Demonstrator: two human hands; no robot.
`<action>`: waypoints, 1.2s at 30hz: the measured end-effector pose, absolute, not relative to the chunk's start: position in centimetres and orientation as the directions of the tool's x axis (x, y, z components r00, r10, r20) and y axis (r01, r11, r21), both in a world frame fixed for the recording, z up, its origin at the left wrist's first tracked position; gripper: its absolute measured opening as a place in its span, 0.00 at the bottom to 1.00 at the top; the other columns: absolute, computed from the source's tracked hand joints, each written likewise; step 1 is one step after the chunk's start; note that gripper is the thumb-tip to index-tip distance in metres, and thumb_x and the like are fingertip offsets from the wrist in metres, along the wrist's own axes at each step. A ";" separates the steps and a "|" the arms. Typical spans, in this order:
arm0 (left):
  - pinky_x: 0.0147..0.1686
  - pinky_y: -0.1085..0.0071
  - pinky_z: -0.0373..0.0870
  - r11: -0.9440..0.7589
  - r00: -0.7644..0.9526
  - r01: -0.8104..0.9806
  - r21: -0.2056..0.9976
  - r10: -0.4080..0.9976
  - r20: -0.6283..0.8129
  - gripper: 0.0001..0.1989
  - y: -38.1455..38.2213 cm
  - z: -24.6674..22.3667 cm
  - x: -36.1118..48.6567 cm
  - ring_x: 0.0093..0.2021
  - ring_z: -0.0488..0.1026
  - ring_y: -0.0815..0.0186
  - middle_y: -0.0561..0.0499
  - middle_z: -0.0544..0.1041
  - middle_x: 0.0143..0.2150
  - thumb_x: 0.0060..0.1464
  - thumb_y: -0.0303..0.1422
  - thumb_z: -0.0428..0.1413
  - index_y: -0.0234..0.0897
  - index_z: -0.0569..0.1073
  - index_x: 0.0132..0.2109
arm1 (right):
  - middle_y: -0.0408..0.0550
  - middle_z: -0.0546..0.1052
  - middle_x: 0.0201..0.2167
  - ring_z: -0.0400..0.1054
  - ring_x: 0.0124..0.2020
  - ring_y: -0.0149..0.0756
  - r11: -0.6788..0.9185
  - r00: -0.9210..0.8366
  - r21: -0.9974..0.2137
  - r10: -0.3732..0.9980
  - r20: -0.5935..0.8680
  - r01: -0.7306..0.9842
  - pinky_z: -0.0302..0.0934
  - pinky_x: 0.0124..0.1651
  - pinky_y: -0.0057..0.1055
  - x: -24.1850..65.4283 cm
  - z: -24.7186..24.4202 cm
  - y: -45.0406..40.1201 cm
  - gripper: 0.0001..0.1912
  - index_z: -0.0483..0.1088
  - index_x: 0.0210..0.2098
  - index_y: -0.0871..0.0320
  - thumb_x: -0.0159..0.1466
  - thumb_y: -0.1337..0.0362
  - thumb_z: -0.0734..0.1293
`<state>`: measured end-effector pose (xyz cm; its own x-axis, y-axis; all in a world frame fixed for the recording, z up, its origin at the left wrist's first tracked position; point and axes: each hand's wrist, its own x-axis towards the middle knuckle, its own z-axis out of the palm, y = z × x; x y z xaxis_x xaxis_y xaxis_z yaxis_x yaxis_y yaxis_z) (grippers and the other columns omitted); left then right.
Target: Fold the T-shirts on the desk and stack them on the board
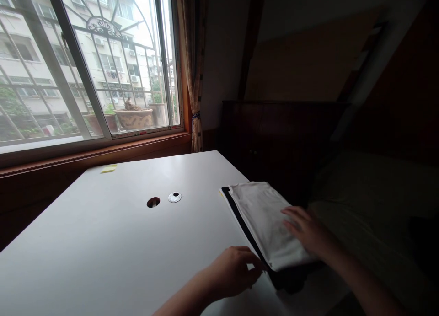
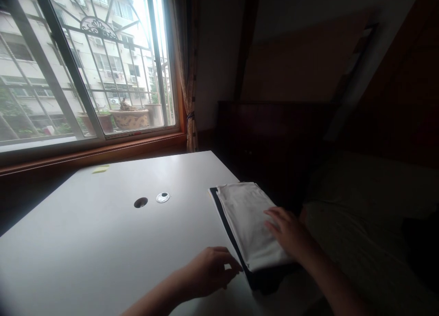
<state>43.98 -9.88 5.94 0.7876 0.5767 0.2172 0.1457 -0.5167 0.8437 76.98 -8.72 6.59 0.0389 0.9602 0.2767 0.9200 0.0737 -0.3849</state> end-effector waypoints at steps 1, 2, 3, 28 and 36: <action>0.33 0.76 0.72 -0.547 0.782 0.162 0.821 0.579 0.232 0.15 -9.8 5.9 42.6 0.31 0.75 0.70 0.50 0.79 0.42 0.58 0.25 0.55 0.42 0.81 0.48 | 0.53 0.69 0.63 0.61 0.65 0.53 0.172 -0.095 -0.327 0.967 0.238 0.929 0.53 0.68 0.49 75.3 6.3 -8.9 0.25 0.73 0.59 0.52 0.67 0.49 0.61; 0.34 0.75 0.72 -0.583 0.776 0.188 0.790 0.581 0.244 0.15 -9.6 5.7 41.2 0.33 0.76 0.69 0.49 0.79 0.41 0.57 0.24 0.56 0.41 0.81 0.48 | 0.51 0.66 0.67 0.58 0.68 0.52 0.247 -0.200 -0.286 0.962 0.185 0.926 0.53 0.69 0.50 73.8 5.9 -9.2 0.27 0.70 0.62 0.51 0.68 0.48 0.61; 0.35 0.75 0.72 -0.603 0.757 0.229 0.764 0.604 0.249 0.15 -9.4 5.4 39.8 0.34 0.76 0.68 0.49 0.79 0.41 0.56 0.23 0.55 0.41 0.81 0.47 | 0.49 0.63 0.69 0.54 0.70 0.53 0.318 -0.294 -0.248 0.947 0.130 0.915 0.52 0.70 0.52 72.6 5.4 -9.5 0.29 0.67 0.65 0.49 0.69 0.46 0.61; 0.58 0.58 0.74 -0.628 0.485 0.696 0.348 0.769 0.416 0.11 -7.8 0.2 21.6 0.63 0.69 0.57 0.48 0.78 0.56 0.69 0.34 0.50 0.47 0.74 0.53 | 0.50 0.48 0.75 0.35 0.75 0.49 0.295 -0.283 -0.218 0.955 0.086 0.930 0.37 0.74 0.51 64.9 5.0 4.8 0.39 0.48 0.74 0.54 0.70 0.40 0.52; 0.59 0.54 0.73 -0.623 0.511 0.726 0.292 0.772 0.377 0.12 -8.0 0.7 21.9 0.63 0.68 0.55 0.49 0.75 0.59 0.69 0.33 0.49 0.48 0.73 0.54 | 0.55 0.46 0.75 0.35 0.75 0.47 0.453 -0.451 -0.273 0.889 0.075 0.849 0.30 0.74 0.50 61.3 2.7 4.2 0.39 0.57 0.70 0.59 0.71 0.40 0.54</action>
